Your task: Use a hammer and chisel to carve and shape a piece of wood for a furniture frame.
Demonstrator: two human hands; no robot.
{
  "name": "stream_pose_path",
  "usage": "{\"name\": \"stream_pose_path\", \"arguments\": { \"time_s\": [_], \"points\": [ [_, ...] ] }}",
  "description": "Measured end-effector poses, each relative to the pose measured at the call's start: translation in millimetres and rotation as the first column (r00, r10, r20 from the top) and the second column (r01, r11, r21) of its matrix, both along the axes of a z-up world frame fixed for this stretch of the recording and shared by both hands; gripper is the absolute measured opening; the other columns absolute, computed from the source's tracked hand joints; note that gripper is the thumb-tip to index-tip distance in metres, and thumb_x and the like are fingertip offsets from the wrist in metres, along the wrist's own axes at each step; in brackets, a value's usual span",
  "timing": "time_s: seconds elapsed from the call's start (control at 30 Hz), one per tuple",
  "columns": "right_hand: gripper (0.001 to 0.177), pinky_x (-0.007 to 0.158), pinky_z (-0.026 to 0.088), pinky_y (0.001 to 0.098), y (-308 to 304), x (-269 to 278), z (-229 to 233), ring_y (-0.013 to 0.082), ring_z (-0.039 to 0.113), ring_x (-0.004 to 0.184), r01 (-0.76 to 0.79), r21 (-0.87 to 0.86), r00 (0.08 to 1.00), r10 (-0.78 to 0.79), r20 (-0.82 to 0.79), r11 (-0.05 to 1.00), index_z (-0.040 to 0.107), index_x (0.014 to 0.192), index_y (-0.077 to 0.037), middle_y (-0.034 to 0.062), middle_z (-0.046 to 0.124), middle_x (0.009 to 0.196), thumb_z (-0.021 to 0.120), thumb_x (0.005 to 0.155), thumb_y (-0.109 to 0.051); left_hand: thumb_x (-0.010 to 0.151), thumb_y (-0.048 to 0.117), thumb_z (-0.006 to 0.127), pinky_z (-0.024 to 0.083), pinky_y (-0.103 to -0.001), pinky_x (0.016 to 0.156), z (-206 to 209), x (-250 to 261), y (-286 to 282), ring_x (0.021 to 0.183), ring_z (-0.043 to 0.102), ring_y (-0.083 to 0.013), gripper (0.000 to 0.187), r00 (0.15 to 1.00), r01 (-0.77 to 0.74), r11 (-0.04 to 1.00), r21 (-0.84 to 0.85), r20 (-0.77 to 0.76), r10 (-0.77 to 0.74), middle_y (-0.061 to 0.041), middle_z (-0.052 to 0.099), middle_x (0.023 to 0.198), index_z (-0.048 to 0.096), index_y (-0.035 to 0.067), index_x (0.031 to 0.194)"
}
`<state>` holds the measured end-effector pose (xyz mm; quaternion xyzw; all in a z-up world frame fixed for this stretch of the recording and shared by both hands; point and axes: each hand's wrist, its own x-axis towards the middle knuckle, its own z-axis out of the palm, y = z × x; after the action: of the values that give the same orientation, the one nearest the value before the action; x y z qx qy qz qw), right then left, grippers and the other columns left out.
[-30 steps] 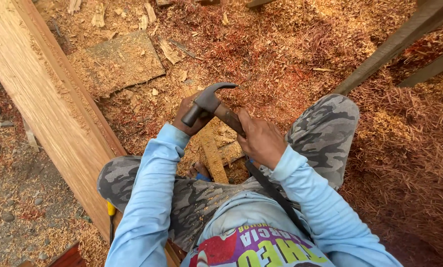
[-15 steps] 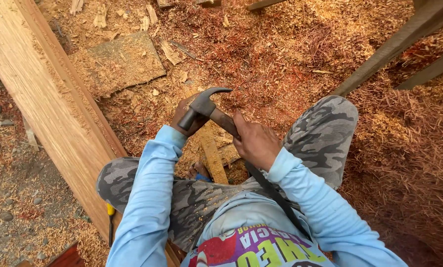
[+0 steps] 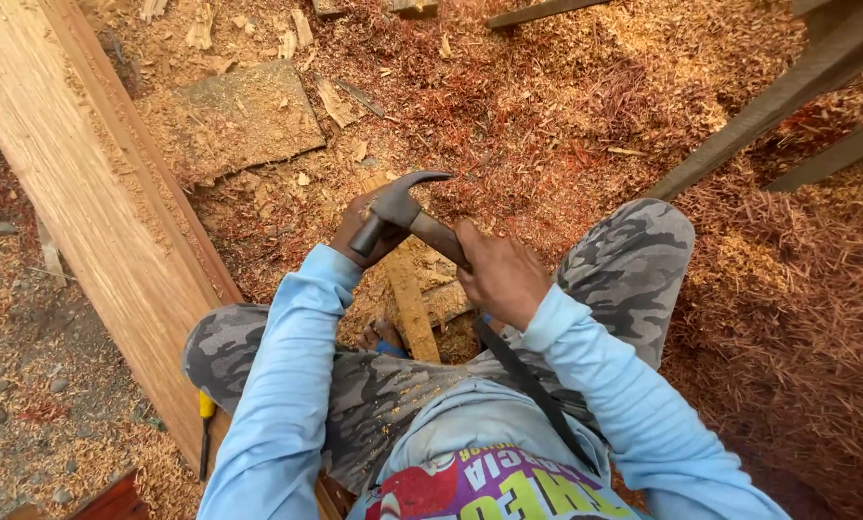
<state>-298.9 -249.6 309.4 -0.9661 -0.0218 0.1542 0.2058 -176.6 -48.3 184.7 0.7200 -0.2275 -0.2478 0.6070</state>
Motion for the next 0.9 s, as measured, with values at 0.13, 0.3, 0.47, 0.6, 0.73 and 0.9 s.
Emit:
{"name": "stream_pose_path", "arguments": {
  "time_s": [0.13, 0.3, 0.47, 0.6, 0.73, 0.9],
  "points": [
    [0.041, 0.055, 0.051, 0.0458, 5.7, 8.7, 76.3, 0.034, 0.067, 0.065, -0.064, 0.205, 0.947, -0.005, 0.32, 0.977, 0.048, 0.121, -0.003, 0.0153, 0.065, 0.084, 0.076, 0.091, -0.006, 0.091, 0.019, 0.075, 0.059, -0.039, 0.081, -29.9, 2.7, -0.5, 0.093, 0.071, -0.0244, 0.041, 0.998, -0.029, 0.997, -0.071, 0.051, 0.032, -0.011, 0.073, 0.105, 0.065, 0.007, 0.129],
    [0.043, 0.068, 0.059, 0.0414, 12.7, 8.0, 55.2, 0.0353, 0.068, 0.077, -0.203, 0.497, 0.681, -0.243, 0.691, 0.844, 0.045, 0.134, -0.007, 0.0229, 0.061, 0.1, 0.07, 0.099, -0.001, 0.092, 0.028, 0.077, 0.057, -0.039, 0.067, -14.0, 1.1, 2.2, 0.072, 0.069, -0.0228, 0.027, 0.957, -0.094, 0.993, -0.078, -0.282, 0.069, -0.008, 0.073, 0.087, 0.068, 0.007, 0.108],
    [0.04, 0.052, 0.044, 0.0522, -19.2, 1.1, -38.5, 0.039, 0.061, 0.058, -0.036, 0.133, 0.994, 0.022, 0.106, 0.99, 0.049, 0.122, -0.004, 0.0173, 0.063, 0.071, 0.073, 0.089, -0.009, 0.087, 0.028, 0.078, 0.059, -0.036, 0.069, -26.0, 0.5, 0.6, 0.073, 0.07, -0.0195, 0.023, 0.97, 0.022, 0.995, 0.094, 0.239, -0.044, -0.007, 0.073, 0.083, 0.071, 0.008, 0.097],
    [0.031, 0.056, 0.047, 0.0478, -9.2, -5.8, -11.2, 0.035, 0.065, 0.066, -0.048, 0.22, 0.977, 0.001, 0.212, 0.974, 0.05, 0.118, -0.006, 0.016, 0.063, 0.076, 0.07, 0.094, -0.011, 0.088, 0.034, 0.083, 0.059, -0.036, 0.076, -21.6, 4.6, -6.5, 0.08, 0.072, -0.0166, 0.031, 0.999, -0.022, 1.0, -0.02, -0.03, 0.022, -0.005, 0.076, 0.091, 0.072, 0.008, 0.102],
    [0.024, 0.056, 0.048, 0.0387, 4.5, -10.5, 3.6, 0.023, 0.062, 0.061, 0.173, 0.409, 0.952, -0.259, 0.165, 0.896, 0.058, 0.11, -0.005, 0.0105, 0.063, 0.076, 0.073, 0.092, -0.014, 0.078, 0.038, 0.089, 0.062, -0.035, 0.083, -39.3, 28.0, -24.6, 0.087, 0.075, -0.0161, 0.043, 0.936, -0.349, 0.924, -0.158, -0.106, 0.335, -0.007, 0.079, 0.097, 0.075, 0.007, 0.105],
    [0.021, 0.058, 0.049, 0.0378, -11.3, -32.7, 6.3, 0.0232, 0.061, 0.063, 0.275, 0.419, 0.924, -0.358, 0.132, 0.865, 0.059, 0.102, -0.004, 0.0115, 0.064, 0.077, 0.076, 0.094, -0.014, 0.085, 0.039, 0.088, 0.061, -0.035, 0.085, -13.1, 7.3, -35.7, 0.09, 0.076, -0.0185, 0.04, 0.957, -0.267, 0.961, 0.067, -0.101, 0.273, -0.009, 0.08, 0.095, 0.077, 0.006, 0.104]
  ]
}}
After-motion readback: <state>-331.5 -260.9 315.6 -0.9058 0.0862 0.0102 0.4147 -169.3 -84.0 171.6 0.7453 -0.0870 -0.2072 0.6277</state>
